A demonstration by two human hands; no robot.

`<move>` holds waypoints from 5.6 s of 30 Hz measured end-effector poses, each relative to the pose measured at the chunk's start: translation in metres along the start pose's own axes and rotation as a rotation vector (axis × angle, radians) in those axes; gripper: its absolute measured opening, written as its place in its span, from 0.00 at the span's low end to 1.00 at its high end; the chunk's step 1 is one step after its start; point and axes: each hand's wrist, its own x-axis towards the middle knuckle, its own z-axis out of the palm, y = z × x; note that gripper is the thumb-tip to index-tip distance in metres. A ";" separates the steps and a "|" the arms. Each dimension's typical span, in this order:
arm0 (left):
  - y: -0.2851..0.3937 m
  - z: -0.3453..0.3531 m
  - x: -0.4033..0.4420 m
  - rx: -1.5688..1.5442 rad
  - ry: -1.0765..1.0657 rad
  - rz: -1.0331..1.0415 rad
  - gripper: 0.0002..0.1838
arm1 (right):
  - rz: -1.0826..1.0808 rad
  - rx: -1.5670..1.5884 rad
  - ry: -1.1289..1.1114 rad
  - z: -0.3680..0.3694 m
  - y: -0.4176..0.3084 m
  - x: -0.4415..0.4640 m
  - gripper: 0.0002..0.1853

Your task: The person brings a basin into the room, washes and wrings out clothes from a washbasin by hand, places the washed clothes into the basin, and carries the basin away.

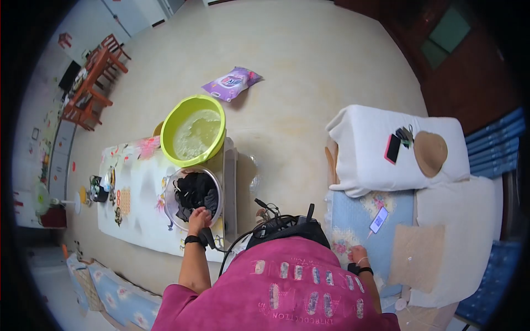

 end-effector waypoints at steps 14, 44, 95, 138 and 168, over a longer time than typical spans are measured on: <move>0.105 -0.002 0.050 -0.165 0.126 0.050 0.14 | -0.160 -0.336 -0.095 0.097 -0.153 0.005 0.09; 0.060 0.012 0.214 -0.106 0.726 -0.243 0.30 | -0.639 -0.644 -0.605 0.398 -0.693 0.195 0.08; -0.090 0.115 0.070 -0.188 1.524 -0.160 0.10 | -0.526 -1.363 -0.751 0.409 -0.630 0.229 0.13; -0.150 -0.196 -0.051 -0.026 0.773 -0.253 0.11 | -0.797 -1.387 -1.141 0.618 -0.305 -0.046 0.25; 0.510 0.351 0.121 -0.053 -0.054 0.652 0.11 | -1.148 0.154 -0.860 0.204 -0.827 0.098 0.19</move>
